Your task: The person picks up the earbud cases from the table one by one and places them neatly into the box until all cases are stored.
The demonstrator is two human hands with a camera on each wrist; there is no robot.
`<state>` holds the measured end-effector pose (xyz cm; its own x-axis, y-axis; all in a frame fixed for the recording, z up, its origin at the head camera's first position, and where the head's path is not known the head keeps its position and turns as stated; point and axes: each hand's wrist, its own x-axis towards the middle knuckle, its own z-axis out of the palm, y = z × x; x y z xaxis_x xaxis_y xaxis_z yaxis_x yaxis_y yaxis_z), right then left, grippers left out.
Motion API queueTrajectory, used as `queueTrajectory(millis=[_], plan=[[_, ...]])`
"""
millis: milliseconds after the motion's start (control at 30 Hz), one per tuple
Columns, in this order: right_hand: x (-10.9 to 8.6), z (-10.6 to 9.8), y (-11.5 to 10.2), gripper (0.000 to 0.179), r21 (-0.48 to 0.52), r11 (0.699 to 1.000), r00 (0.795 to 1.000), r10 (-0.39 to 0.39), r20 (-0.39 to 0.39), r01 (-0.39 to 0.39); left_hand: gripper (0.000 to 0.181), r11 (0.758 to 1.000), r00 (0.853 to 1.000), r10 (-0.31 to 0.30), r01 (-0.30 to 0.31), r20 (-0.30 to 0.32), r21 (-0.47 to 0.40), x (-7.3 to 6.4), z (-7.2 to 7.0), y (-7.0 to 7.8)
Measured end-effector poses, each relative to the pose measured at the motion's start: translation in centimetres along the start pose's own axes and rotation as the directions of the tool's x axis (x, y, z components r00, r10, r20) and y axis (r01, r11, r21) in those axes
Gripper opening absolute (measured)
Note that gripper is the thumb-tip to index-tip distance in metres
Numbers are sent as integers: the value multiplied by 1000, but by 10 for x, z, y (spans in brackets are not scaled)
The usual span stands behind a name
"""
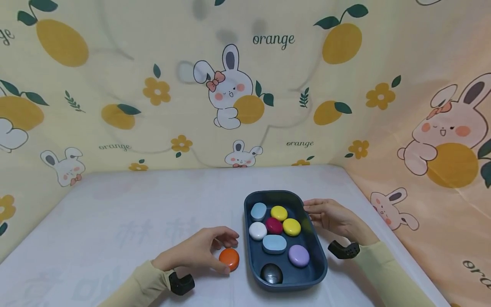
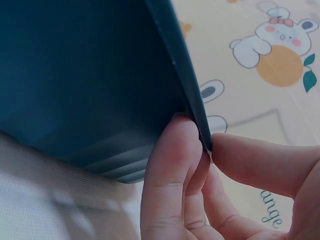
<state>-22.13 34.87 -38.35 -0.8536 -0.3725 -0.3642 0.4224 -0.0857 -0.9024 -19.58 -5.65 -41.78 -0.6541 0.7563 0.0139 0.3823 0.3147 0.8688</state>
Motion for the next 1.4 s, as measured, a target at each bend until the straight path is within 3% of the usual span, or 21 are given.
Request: queueTrajectory(millis=[533, 800, 1067, 1400], plan=[[2, 0, 0, 20, -5, 1000, 1000, 3, -24, -3, 66, 998, 998, -21, 18, 58, 58, 1, 1, 0], [1, 0, 0, 20, -10, 1000, 1000, 2, -31, -2, 65, 997, 998, -46, 44, 37, 69, 1, 3, 2], [2, 1, -1, 17, -24, 1000, 1000, 1, -21, -2, 62, 997, 1000, -18, 17, 9, 75, -2, 4, 3], [1, 0, 0, 18, -19, 1000, 999, 2, -35, -3, 60, 996, 999, -39, 41, -31, 84, 1, 1, 7]])
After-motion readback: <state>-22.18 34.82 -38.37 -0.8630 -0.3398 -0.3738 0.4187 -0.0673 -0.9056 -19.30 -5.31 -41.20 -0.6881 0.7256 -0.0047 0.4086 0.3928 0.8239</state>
